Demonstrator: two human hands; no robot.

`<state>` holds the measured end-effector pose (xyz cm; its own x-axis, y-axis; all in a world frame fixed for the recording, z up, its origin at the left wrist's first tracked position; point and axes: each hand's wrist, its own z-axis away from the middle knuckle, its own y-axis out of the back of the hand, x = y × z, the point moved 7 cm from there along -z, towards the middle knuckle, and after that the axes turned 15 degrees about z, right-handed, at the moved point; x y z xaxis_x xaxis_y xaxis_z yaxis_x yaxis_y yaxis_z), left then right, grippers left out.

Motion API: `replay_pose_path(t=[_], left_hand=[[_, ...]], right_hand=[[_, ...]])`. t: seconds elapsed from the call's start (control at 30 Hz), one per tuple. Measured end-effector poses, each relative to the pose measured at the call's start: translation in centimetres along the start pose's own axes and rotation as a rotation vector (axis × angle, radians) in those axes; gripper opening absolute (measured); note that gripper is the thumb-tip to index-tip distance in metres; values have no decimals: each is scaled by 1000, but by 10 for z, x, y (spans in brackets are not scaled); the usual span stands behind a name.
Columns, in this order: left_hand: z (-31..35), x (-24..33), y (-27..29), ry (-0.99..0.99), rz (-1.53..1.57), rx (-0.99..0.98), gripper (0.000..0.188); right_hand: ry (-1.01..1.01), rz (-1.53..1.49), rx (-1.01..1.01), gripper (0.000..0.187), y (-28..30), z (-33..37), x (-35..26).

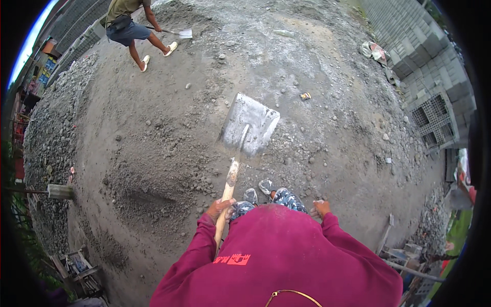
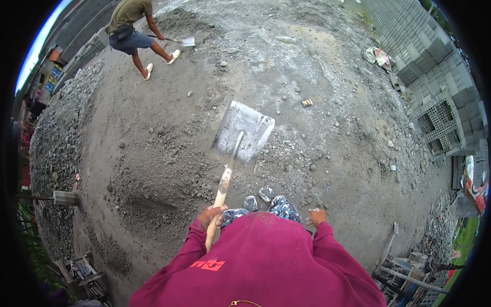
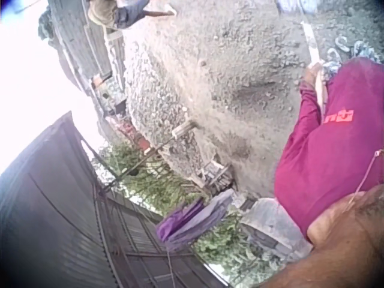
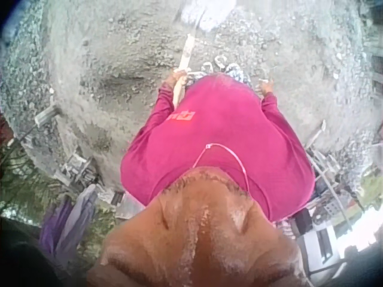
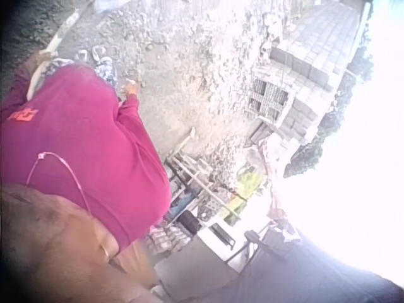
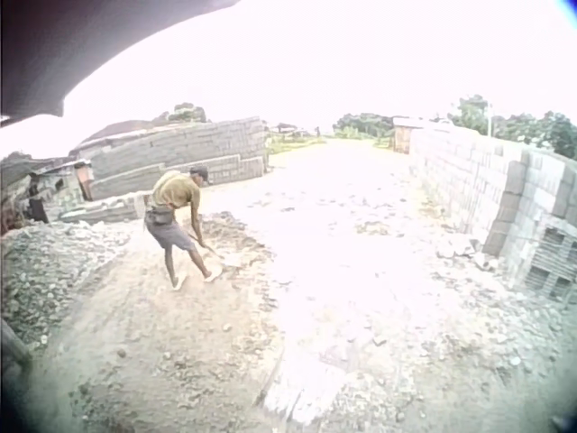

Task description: The person cleans a shovel with a thin stick before using the shovel to dig into a pile of sand and move the sand.

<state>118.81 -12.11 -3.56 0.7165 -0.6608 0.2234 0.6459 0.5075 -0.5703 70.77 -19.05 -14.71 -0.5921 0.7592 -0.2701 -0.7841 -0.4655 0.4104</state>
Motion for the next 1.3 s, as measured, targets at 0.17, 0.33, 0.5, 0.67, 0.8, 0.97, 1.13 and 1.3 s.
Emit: replay_pose_path(t=[0.17, 0.33, 0.5, 0.67, 0.8, 0.97, 1.13, 1.3], left_hand=[[-52, -17, 128, -174, -194, 318, 44], [-46, -69, 217, 42, -436, 644, 42], [-11, -164, 289, 379, -1043, 482, 59], [40, -208, 287, 397, -727, 629, 60], [43, -212, 281, 379, -645, 677, 61], [0, -189, 272, 380, -804, 615, 63], [-56, -136, 257, 332, -1123, 548, 64], [-136, -37, 210, 208, -949, 608, 58]], right_hand=[[348, 469, 257, 24, -12, -19, -8], [474, 516, 264, 22, -14, -45, -53], [408, 19, 77, 12, -19, -47, -99], [417, 85, 59, 18, -17, -54, -116], [441, 219, 81, 21, -27, -51, -112], [316, 233, 145, 23, -17, -27, -75], [286, 198, 149, 24, 16, 26, -63], [67, -62, 210, 24, 54, 15, 11]])
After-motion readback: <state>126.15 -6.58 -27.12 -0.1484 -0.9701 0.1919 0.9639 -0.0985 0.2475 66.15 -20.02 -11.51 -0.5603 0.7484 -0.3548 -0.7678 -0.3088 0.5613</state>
